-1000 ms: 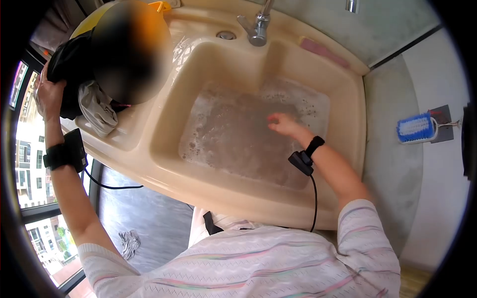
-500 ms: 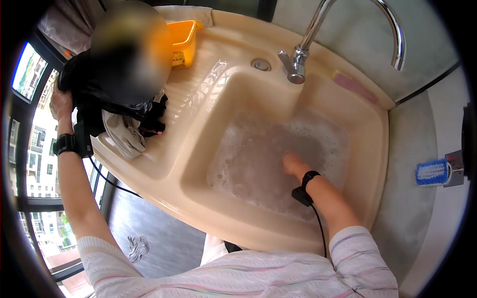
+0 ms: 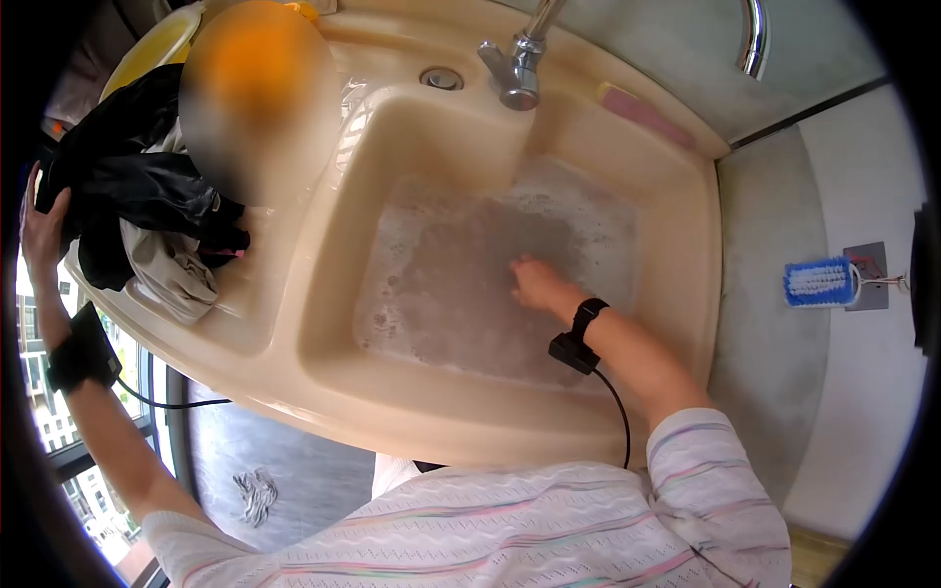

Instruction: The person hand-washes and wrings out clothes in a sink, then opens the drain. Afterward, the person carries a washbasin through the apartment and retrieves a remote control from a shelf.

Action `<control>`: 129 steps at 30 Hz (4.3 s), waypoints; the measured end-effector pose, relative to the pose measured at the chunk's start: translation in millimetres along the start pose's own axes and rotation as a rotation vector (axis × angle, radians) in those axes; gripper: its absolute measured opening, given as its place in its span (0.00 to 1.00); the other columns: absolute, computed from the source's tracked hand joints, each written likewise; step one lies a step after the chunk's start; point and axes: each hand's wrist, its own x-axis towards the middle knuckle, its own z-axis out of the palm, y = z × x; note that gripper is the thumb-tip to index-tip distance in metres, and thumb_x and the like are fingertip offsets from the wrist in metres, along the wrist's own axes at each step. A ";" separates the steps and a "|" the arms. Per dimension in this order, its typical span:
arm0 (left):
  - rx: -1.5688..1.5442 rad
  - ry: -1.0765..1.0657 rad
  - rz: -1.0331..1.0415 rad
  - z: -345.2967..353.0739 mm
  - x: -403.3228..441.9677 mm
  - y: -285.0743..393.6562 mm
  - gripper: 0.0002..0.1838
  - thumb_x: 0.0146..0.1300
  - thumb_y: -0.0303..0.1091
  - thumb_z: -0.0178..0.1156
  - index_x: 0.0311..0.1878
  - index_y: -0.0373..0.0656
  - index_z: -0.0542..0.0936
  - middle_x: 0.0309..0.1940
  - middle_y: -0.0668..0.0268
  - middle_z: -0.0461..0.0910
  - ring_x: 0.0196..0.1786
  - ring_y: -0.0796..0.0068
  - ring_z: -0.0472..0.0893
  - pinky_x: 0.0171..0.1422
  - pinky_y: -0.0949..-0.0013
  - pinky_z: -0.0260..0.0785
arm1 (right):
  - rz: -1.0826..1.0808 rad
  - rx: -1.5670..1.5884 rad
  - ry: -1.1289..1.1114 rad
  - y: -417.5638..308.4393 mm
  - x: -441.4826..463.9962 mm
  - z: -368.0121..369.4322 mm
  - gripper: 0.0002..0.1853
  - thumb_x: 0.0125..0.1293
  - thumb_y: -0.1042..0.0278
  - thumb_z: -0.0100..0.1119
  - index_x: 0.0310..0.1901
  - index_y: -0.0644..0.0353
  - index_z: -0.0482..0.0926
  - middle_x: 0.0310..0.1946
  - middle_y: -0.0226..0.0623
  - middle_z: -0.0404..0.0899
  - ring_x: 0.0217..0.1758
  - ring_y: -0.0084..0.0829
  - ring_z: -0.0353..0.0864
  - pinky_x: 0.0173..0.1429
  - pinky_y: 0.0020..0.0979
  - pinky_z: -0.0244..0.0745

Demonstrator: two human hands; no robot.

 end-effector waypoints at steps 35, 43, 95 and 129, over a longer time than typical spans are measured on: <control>-0.766 -0.570 0.610 -5.4 -148.1 337.6 0.09 0.46 0.28 0.58 0.34 0.40 0.78 0.55 0.48 0.63 0.58 0.53 0.64 0.51 0.57 0.67 | 0.023 1.180 0.757 -144.3 59.6 -252.0 0.13 0.56 0.68 0.59 0.35 0.72 0.73 0.17 0.37 0.75 0.13 0.25 0.75 0.13 0.23 0.65; -0.879 -0.577 0.532 9.1 -143.2 332.8 0.15 0.42 0.30 0.62 0.37 0.44 0.78 0.52 0.55 0.65 0.54 0.57 0.66 0.46 0.57 0.68 | -0.049 1.228 0.527 -177.1 113.1 -325.5 0.34 0.62 0.50 0.48 0.60 0.71 0.57 0.37 0.47 0.78 0.34 0.32 0.79 0.30 0.29 0.69; -0.775 -0.669 0.615 2.6 -133.2 331.6 0.18 0.43 0.31 0.65 0.42 0.47 0.80 0.55 0.59 0.68 0.56 0.57 0.67 0.57 0.61 0.67 | -0.426 -0.214 0.518 -254.0 -51.9 -300.2 0.27 0.55 0.62 0.55 0.58 0.55 0.67 0.64 0.38 0.59 0.64 0.39 0.62 0.61 0.50 0.59; -1.494 -0.529 -0.744 74.8 49.4 -109.9 0.19 0.59 0.35 0.58 0.52 0.38 0.72 0.36 0.63 0.76 0.36 0.70 0.77 0.43 0.67 0.73 | 0.418 0.204 1.005 -151.5 -229.5 40.5 0.07 0.55 0.68 0.51 0.34 0.57 0.77 0.36 0.37 0.77 0.46 0.43 0.70 0.50 0.42 0.61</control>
